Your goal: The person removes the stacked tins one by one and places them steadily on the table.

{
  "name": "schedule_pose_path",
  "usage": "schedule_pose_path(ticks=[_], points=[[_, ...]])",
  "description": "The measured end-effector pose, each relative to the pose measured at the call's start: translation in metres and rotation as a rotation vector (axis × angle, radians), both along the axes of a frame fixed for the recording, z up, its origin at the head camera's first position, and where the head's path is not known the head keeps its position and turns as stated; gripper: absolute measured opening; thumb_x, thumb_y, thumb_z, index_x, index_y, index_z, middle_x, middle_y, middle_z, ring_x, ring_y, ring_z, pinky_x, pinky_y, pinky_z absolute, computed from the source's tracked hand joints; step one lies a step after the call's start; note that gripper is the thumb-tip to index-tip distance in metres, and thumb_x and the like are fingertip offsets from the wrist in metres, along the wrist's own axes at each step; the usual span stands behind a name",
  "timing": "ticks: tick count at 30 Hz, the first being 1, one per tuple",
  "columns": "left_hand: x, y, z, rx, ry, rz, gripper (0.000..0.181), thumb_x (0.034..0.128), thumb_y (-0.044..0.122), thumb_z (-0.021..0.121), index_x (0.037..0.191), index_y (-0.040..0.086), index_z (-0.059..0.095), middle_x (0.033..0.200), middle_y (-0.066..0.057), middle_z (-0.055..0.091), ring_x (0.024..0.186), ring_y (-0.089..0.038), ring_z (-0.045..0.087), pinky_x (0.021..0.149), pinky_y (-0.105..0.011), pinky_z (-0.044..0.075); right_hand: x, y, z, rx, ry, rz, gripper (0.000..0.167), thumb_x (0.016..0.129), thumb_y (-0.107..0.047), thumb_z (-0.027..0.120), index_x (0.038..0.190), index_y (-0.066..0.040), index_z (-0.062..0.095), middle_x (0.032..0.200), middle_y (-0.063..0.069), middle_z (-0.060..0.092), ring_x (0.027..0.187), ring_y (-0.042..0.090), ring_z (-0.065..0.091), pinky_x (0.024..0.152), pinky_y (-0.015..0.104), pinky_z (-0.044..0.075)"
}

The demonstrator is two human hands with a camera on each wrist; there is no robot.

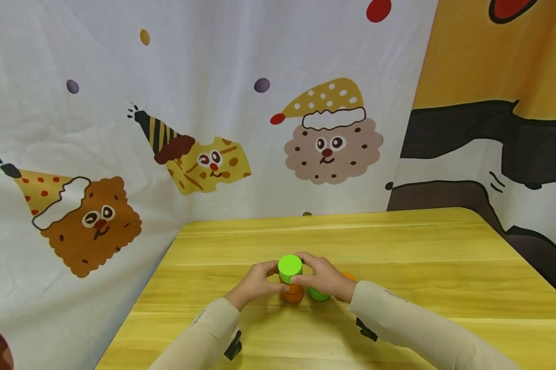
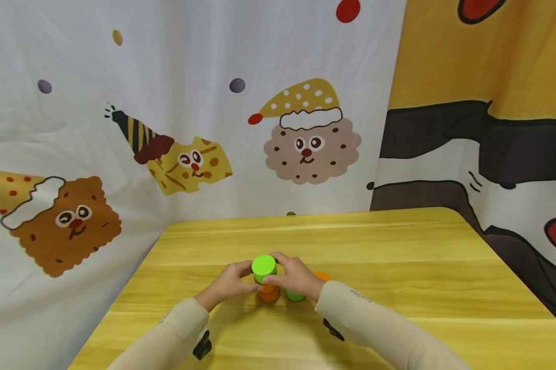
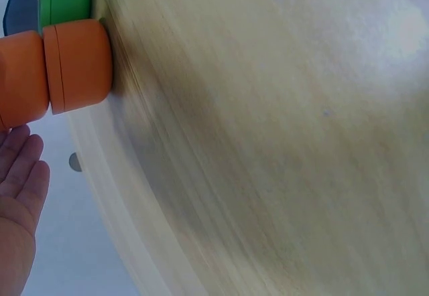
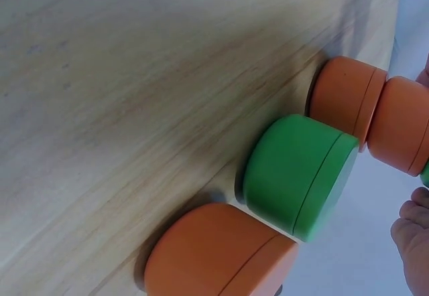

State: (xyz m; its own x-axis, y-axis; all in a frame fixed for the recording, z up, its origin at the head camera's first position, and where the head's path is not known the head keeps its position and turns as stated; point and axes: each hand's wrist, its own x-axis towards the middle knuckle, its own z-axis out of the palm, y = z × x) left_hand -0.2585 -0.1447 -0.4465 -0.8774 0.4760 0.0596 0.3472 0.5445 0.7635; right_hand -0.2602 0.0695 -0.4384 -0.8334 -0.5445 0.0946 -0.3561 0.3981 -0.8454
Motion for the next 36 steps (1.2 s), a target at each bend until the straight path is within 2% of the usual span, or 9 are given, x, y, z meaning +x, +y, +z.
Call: schedule_pose_path(ticks=[9,15,24,36], points=[[0.001,-0.001,-0.001,-0.014,-0.013,0.007,0.044,0.0802,0.023,0.073,0.121,0.012,0.059,0.115,0.001,0.062,0.106,-0.019,0.057,0.100,-0.043,0.042,0.001,-0.001,-0.002,-0.009,-0.011,-0.013,0.054,0.084,-0.039,0.065,0.132,-0.019,0.048,0.131,0.004,0.053,0.125,0.032,0.044,0.101,0.059,0.034],[0.001,0.000,0.000,-0.009,-0.016,0.004,0.043,0.0805,0.022,0.073,0.120,0.011,0.059,0.114,0.000,0.063,0.106,-0.019,0.058,0.100,-0.044,0.042,0.003,-0.001,-0.001,-0.024,0.010,-0.016,0.054,0.085,-0.039,0.065,0.132,-0.020,0.047,0.131,0.002,0.053,0.126,0.031,0.044,0.101,0.059,0.034],[0.001,0.000,0.001,-0.001,-0.024,0.007,0.046,0.0808,0.022,0.073,0.122,0.009,0.058,0.115,-0.003,0.062,0.108,-0.021,0.057,0.101,-0.043,0.041,0.000,0.002,0.004,-0.093,0.032,0.000,0.051,0.084,-0.039,0.066,0.130,-0.024,0.049,0.128,-0.005,0.055,0.125,0.027,0.045,0.102,0.061,0.030],[0.000,0.000,0.001,-0.011,-0.016,0.013,0.049,0.0806,0.023,0.073,0.123,0.005,0.057,0.117,-0.006,0.062,0.109,-0.023,0.056,0.101,-0.044,0.041,0.000,0.009,0.004,-0.072,0.033,-0.013,0.053,0.084,-0.040,0.066,0.130,-0.022,0.049,0.129,-0.003,0.054,0.126,0.029,0.044,0.101,0.060,0.032]])
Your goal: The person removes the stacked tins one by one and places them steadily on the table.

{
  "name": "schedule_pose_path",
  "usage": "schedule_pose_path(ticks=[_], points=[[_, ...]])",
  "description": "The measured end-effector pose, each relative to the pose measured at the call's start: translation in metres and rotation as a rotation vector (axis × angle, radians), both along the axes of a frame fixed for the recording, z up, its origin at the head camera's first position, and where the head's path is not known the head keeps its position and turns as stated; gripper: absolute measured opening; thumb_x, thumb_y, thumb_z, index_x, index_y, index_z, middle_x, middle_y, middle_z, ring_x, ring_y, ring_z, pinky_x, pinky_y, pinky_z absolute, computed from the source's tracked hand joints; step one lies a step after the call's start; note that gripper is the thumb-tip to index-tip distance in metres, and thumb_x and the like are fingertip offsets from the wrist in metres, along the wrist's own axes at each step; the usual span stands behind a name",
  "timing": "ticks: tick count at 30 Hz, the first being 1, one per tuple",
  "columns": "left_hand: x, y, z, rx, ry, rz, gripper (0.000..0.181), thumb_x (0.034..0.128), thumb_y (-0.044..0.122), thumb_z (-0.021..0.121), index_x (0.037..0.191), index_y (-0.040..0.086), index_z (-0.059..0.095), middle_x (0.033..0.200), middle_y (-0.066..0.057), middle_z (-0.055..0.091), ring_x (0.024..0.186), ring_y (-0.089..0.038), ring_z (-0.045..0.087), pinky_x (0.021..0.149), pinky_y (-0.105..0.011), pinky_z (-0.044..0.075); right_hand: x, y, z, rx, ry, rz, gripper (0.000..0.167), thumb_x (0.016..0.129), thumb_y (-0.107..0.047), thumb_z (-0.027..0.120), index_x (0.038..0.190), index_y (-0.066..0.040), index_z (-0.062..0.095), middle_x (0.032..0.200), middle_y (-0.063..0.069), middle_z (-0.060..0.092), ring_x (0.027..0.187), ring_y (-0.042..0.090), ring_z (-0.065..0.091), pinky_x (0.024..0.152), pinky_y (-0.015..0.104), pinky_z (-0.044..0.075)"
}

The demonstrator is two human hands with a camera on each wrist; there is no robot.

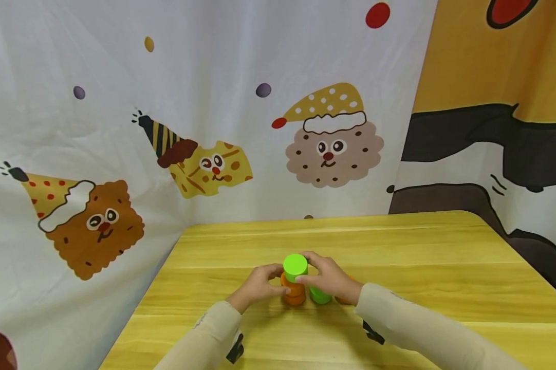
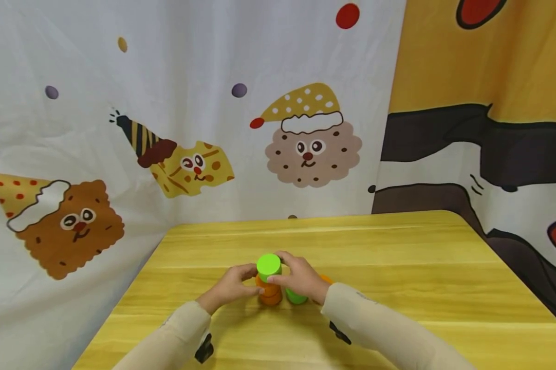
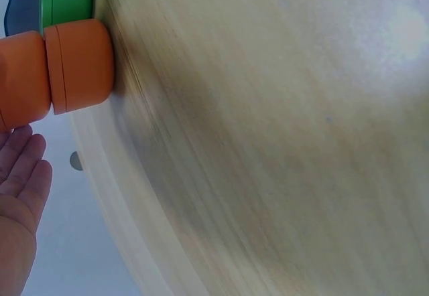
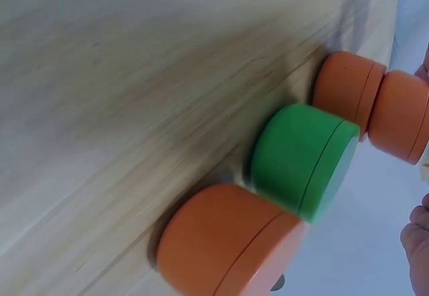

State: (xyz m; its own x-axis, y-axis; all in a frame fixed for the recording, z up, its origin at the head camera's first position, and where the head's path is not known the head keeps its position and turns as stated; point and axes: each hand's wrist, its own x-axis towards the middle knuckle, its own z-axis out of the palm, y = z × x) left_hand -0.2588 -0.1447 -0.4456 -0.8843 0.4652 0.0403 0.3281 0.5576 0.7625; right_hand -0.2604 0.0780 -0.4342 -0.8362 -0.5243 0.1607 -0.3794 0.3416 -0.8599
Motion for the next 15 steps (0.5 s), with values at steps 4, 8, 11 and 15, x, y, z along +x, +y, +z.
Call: schedule_pose_path(ticks=[4,8,11,15], points=[[0.000,0.001,-0.001,0.013,-0.005,0.006,0.046,0.0798,0.022,0.074,0.119,0.005,0.059,0.114,-0.006,0.062,0.108,-0.023,0.057,0.101,-0.045,0.041,0.000,0.007,-0.001,0.022,0.010,-0.033,0.053,0.083,-0.040,0.067,0.130,-0.019,0.049,0.129,0.000,0.055,0.125,0.031,0.045,0.101,0.060,0.033],[0.000,0.002,0.000,0.025,-0.021,0.019,0.042,0.0792,0.021,0.074,0.116,0.007,0.060,0.111,-0.004,0.063,0.107,-0.022,0.057,0.101,-0.044,0.041,0.000,0.013,-0.003,0.042,0.027,-0.060,0.052,0.084,-0.036,0.067,0.129,-0.015,0.050,0.129,0.003,0.055,0.124,0.032,0.046,0.101,0.058,0.034],[0.000,0.002,0.000,0.028,-0.027,0.027,0.043,0.0786,0.021,0.075,0.116,0.005,0.060,0.111,-0.005,0.063,0.107,-0.023,0.056,0.102,-0.044,0.040,0.001,0.019,-0.006,0.058,0.041,-0.082,0.052,0.084,-0.035,0.067,0.128,-0.013,0.050,0.128,0.005,0.056,0.122,0.033,0.047,0.101,0.056,0.036],[0.000,0.001,-0.001,0.019,-0.024,0.034,0.047,0.0781,0.022,0.075,0.118,0.002,0.059,0.113,-0.008,0.062,0.108,-0.025,0.056,0.101,-0.044,0.041,0.003,0.026,-0.008,0.061,0.053,-0.102,0.053,0.083,-0.037,0.067,0.128,-0.012,0.051,0.127,0.006,0.056,0.121,0.033,0.048,0.100,0.056,0.036]])
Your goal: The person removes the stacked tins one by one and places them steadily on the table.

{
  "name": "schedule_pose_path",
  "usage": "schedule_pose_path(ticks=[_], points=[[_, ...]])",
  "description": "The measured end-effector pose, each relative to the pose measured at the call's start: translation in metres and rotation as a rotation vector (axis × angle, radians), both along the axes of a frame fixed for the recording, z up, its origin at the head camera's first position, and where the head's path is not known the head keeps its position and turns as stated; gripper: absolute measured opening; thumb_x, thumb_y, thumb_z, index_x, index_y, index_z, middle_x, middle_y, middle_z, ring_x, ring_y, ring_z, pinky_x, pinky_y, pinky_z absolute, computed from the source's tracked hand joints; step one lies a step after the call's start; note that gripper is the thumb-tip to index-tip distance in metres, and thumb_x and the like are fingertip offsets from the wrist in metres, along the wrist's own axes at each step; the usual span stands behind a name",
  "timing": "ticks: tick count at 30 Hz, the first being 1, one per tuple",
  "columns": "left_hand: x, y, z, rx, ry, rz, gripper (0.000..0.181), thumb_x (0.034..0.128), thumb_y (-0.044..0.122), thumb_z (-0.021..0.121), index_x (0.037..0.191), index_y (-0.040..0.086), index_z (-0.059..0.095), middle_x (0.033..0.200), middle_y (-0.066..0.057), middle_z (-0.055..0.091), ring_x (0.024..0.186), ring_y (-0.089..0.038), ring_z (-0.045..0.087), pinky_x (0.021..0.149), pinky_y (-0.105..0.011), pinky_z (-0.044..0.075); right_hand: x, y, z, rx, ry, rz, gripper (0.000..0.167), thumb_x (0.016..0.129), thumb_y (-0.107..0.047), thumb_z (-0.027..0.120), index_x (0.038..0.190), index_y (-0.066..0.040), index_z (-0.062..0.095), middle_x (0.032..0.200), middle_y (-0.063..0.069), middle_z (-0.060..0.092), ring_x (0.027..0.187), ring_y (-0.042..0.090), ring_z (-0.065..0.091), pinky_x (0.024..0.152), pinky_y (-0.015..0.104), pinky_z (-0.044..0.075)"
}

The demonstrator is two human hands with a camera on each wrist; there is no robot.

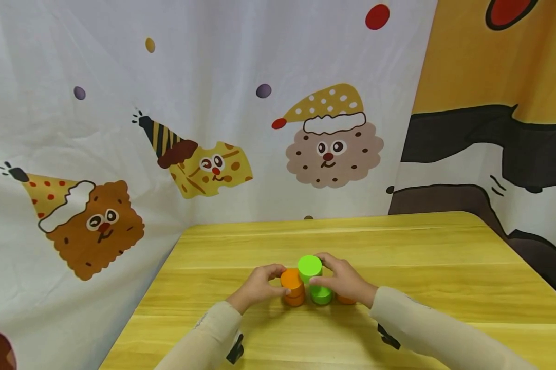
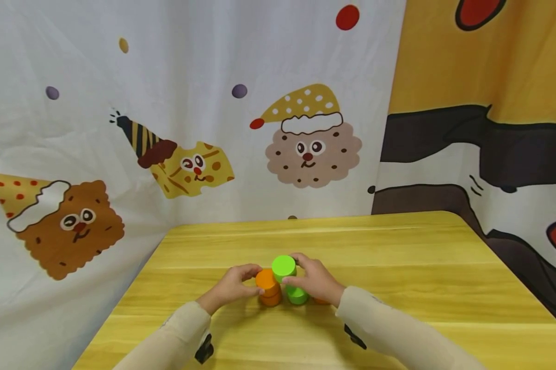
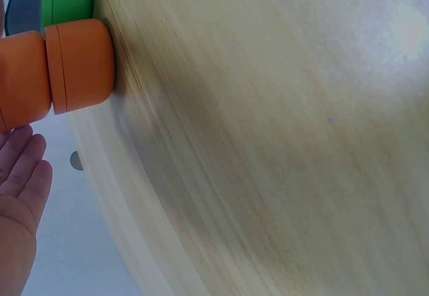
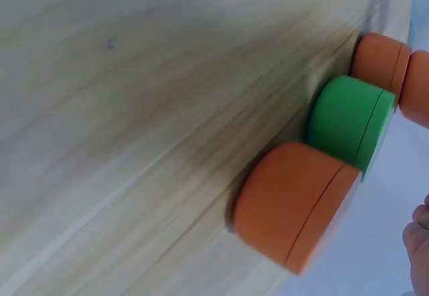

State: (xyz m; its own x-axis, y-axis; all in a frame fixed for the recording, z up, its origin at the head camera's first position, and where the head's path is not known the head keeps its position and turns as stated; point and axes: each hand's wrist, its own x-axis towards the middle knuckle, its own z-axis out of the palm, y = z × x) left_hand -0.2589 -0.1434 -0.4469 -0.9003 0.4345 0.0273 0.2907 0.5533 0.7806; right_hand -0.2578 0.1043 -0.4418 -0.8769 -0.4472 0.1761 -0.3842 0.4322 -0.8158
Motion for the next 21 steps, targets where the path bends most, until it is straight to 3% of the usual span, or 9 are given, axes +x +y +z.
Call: schedule_pose_path(ticks=[8,15,21], points=[[0.000,0.001,0.000,-0.017,-0.005,0.008,0.049,0.0778,0.022,0.075,0.119,0.003,0.058,0.113,-0.006,0.062,0.109,-0.025,0.056,0.101,-0.043,0.041,0.001,0.016,-0.003,-0.001,0.028,-0.017,0.054,0.083,-0.035,0.068,0.128,-0.010,0.050,0.128,0.010,0.056,0.122,0.037,0.047,0.099,0.056,0.038],[0.001,0.000,0.000,-0.006,-0.013,0.008,0.048,0.0781,0.022,0.075,0.119,0.004,0.058,0.112,-0.006,0.062,0.109,-0.025,0.056,0.101,-0.044,0.041,0.003,0.028,-0.006,-0.003,-0.039,-0.075,0.059,0.081,-0.038,0.069,0.129,-0.011,0.050,0.131,0.009,0.053,0.125,0.037,0.044,0.101,0.052,0.038],[0.001,0.000,0.000,-0.014,0.001,0.001,0.048,0.0780,0.022,0.075,0.119,0.003,0.058,0.111,-0.006,0.062,0.108,-0.024,0.056,0.101,-0.043,0.041,0.007,0.042,-0.013,-0.043,-0.033,-0.085,0.057,0.080,-0.035,0.071,0.128,-0.010,0.050,0.130,0.011,0.054,0.125,0.038,0.044,0.099,0.052,0.039]])
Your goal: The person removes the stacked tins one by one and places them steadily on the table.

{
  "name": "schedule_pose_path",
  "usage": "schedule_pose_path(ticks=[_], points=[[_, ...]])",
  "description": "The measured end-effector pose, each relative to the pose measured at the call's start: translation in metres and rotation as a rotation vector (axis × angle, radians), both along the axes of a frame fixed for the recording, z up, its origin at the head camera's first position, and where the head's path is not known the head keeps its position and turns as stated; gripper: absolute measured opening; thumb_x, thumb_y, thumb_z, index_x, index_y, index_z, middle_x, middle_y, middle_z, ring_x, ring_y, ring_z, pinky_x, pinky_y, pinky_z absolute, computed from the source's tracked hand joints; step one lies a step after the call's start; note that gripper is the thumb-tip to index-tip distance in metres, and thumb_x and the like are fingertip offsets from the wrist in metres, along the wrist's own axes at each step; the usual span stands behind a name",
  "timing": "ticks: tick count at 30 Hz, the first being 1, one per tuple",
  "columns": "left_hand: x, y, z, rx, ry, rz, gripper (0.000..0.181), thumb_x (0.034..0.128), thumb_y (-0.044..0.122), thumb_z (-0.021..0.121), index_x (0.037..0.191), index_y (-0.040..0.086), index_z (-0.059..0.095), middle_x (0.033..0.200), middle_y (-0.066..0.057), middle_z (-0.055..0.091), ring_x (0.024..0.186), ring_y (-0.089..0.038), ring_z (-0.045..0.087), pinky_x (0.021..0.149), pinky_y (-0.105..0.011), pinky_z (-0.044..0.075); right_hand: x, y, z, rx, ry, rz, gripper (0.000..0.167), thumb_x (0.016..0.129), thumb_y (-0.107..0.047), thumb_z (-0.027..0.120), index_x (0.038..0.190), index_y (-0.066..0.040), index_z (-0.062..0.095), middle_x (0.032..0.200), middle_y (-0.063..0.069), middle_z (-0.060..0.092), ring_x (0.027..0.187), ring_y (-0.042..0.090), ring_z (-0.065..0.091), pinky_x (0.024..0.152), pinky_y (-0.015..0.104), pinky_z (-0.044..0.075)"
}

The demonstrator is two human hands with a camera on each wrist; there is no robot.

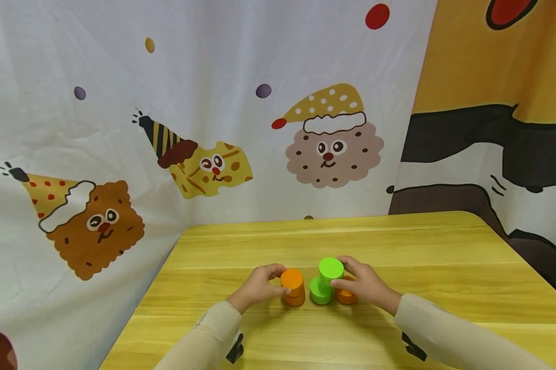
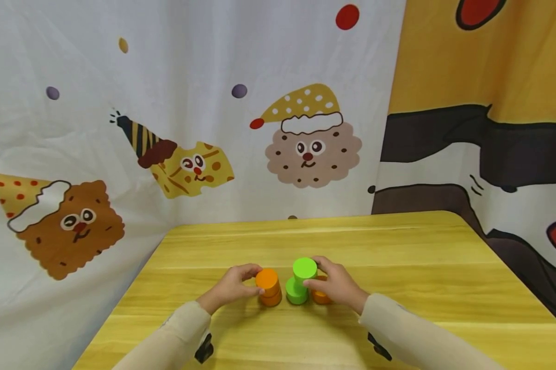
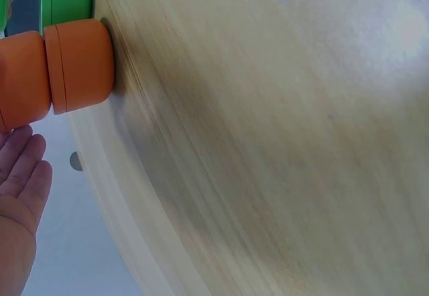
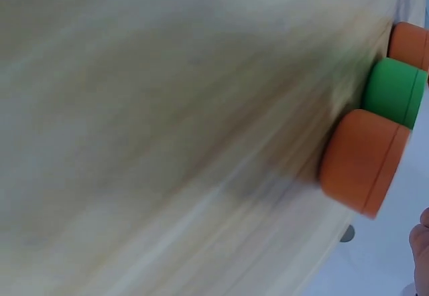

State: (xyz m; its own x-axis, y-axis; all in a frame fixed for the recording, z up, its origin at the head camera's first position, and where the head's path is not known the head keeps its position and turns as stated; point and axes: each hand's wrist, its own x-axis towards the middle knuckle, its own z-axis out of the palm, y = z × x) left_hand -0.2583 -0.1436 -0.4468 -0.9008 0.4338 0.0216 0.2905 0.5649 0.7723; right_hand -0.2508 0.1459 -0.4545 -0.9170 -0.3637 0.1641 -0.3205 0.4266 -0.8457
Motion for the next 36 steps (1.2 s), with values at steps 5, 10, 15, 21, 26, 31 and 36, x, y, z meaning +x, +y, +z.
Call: schedule_pose_path(ticks=[5,10,15,21,26,31,36], points=[[0.000,0.001,0.001,-0.005,0.003,-0.003,0.047,0.0779,0.021,0.075,0.117,0.002,0.058,0.110,-0.006,0.062,0.107,-0.024,0.056,0.101,-0.043,0.041,0.006,0.014,-0.005,0.004,0.042,-0.017,0.057,0.081,-0.034,0.070,0.127,-0.008,0.050,0.128,0.013,0.055,0.122,0.039,0.046,0.098,0.052,0.041],[0.000,0.001,0.002,-0.012,0.006,-0.003,0.047,0.0781,0.021,0.075,0.118,0.003,0.058,0.110,-0.006,0.062,0.107,-0.024,0.056,0.101,-0.044,0.041,0.009,0.025,-0.004,0.038,0.063,-0.048,0.059,0.081,-0.036,0.070,0.127,-0.005,0.050,0.128,0.016,0.054,0.120,0.042,0.047,0.097,0.052,0.041],[-0.001,0.001,0.003,-0.019,0.005,-0.006,0.045,0.0786,0.021,0.075,0.117,0.005,0.059,0.109,-0.004,0.062,0.105,-0.021,0.057,0.101,-0.042,0.041,0.013,0.033,0.000,0.052,0.052,-0.078,0.061,0.081,-0.037,0.070,0.127,-0.004,0.049,0.129,0.018,0.053,0.121,0.043,0.046,0.097,0.053,0.040],[0.000,0.001,0.004,-0.013,-0.015,-0.002,0.044,0.0788,0.021,0.075,0.117,0.006,0.059,0.109,-0.003,0.062,0.106,-0.021,0.056,0.101,-0.042,0.041,0.019,0.045,0.000,0.048,0.068,-0.100,0.060,0.081,-0.033,0.071,0.127,-0.002,0.048,0.128,0.018,0.054,0.119,0.044,0.047,0.096,0.054,0.041],[0.000,0.001,0.003,-0.008,-0.011,-0.004,0.042,0.0787,0.021,0.075,0.116,0.007,0.060,0.108,-0.002,0.062,0.106,-0.021,0.057,0.102,-0.041,0.041,0.022,0.057,-0.005,0.056,0.084,-0.125,0.059,0.082,-0.031,0.069,0.128,-0.001,0.047,0.128,0.019,0.054,0.119,0.044,0.047,0.096,0.054,0.041],[-0.001,0.000,0.002,-0.010,-0.005,-0.009,0.044,0.0788,0.021,0.075,0.116,0.005,0.059,0.108,-0.004,0.063,0.107,-0.023,0.057,0.101,-0.043,0.041,0.024,0.066,-0.006,0.051,0.073,-0.142,0.060,0.083,-0.030,0.069,0.129,0.002,0.045,0.130,0.024,0.050,0.120,0.046,0.044,0.096,0.055,0.040],[0.000,0.001,0.002,-0.009,-0.016,-0.005,0.044,0.0790,0.022,0.074,0.117,0.006,0.059,0.109,-0.003,0.062,0.108,-0.022,0.057,0.101,-0.042,0.041,0.023,0.072,-0.008,0.061,0.066,-0.154,0.062,0.083,-0.031,0.068,0.130,0.001,0.044,0.131,0.024,0.050,0.121,0.046,0.044,0.096,0.054,0.040]])
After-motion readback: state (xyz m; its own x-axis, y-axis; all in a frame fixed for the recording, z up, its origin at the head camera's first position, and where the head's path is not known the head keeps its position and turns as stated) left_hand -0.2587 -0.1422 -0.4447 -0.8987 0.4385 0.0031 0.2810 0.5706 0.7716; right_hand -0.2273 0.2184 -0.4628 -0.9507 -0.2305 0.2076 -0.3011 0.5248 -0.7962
